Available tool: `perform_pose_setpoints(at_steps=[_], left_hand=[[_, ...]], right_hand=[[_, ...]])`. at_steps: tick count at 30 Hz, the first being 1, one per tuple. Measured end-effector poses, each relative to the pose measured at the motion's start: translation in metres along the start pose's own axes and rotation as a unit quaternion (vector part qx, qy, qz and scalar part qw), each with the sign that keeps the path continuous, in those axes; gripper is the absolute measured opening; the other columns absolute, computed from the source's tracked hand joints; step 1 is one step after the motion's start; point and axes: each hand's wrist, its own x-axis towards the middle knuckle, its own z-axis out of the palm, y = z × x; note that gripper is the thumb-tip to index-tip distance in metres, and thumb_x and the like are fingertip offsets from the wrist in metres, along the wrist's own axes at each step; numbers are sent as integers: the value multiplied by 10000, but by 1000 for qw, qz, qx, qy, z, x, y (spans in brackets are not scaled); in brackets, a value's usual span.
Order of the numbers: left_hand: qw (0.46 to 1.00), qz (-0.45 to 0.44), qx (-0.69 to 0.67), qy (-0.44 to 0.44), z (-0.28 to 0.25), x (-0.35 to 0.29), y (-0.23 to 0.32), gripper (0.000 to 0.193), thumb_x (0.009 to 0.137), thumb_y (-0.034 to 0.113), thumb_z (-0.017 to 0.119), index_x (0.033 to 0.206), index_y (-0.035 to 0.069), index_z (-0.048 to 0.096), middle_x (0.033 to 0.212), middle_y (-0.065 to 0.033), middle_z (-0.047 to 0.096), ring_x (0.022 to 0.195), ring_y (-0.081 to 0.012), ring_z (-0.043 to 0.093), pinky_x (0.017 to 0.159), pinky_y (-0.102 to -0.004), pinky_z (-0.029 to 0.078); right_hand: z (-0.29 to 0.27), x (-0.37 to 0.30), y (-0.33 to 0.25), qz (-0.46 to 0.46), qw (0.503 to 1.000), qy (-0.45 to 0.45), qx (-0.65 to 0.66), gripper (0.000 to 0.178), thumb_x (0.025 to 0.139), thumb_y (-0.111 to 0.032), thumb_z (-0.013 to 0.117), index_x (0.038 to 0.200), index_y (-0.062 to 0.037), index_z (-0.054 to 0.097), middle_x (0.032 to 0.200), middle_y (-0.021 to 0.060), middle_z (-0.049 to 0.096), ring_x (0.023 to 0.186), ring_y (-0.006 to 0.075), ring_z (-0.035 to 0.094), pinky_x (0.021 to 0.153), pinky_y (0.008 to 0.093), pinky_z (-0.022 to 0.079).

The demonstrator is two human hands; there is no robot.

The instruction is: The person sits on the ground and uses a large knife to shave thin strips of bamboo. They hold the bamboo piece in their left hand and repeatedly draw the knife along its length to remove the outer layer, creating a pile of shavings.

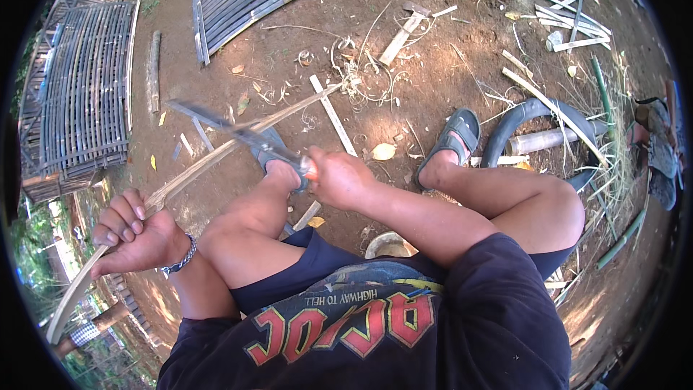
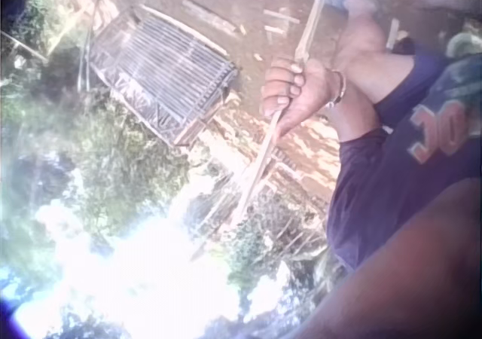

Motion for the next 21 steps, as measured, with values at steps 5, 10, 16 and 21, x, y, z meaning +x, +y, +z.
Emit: perform_pose_setpoints(at_steps=[5, 10, 16, 21], left_hand=[[1000, -1, 20, 13, 4, 8, -3, 635, 843, 751, 507, 649, 153, 419, 495, 50, 295, 432, -76, 290, 435, -233, 261], [1000, -6, 11, -16, -7, 14, -4, 631, 832, 748, 529, 653, 151, 430, 497, 52, 292, 438, -73, 293, 444, -236, 263], [999, -7, 40, 29, -12, 18, -7, 612, 836, 720, 562, 649, 151, 441, 496, 52, 298, 436, -77, 302, 463, -234, 270], [998, -13, 48, 41, -21, 28, -9, 600, 839, 710, 567, 650, 151, 457, 501, 51, 326, 448, -77, 336, 474, -236, 301]], right_hand=[[15, 43, 81, 126, 992, 3, -9, 320, 880, -200, 607, 1158, -59, 532, 1019, 206, 676, 976, 350, 667, 839, 459, 532], [4, 50, 124, 165, 984, 2, -62, 368, 923, -209, 571, 1230, -13, 521, 1062, 228, 670, 985, 369, 662, 867, 462, 524], [16, 43, 36, -24, 999, 25, -2, 351, 845, -179, 614, 1160, -58, 520, 909, 217, 674, 853, 374, 676, 798, 478, 541], [28, 77, 119, 137, 991, -8, -5, 357, 858, -210, 620, 1185, -95, 533, 1021, 197, 682, 928, 360, 677, 829, 456, 538]])
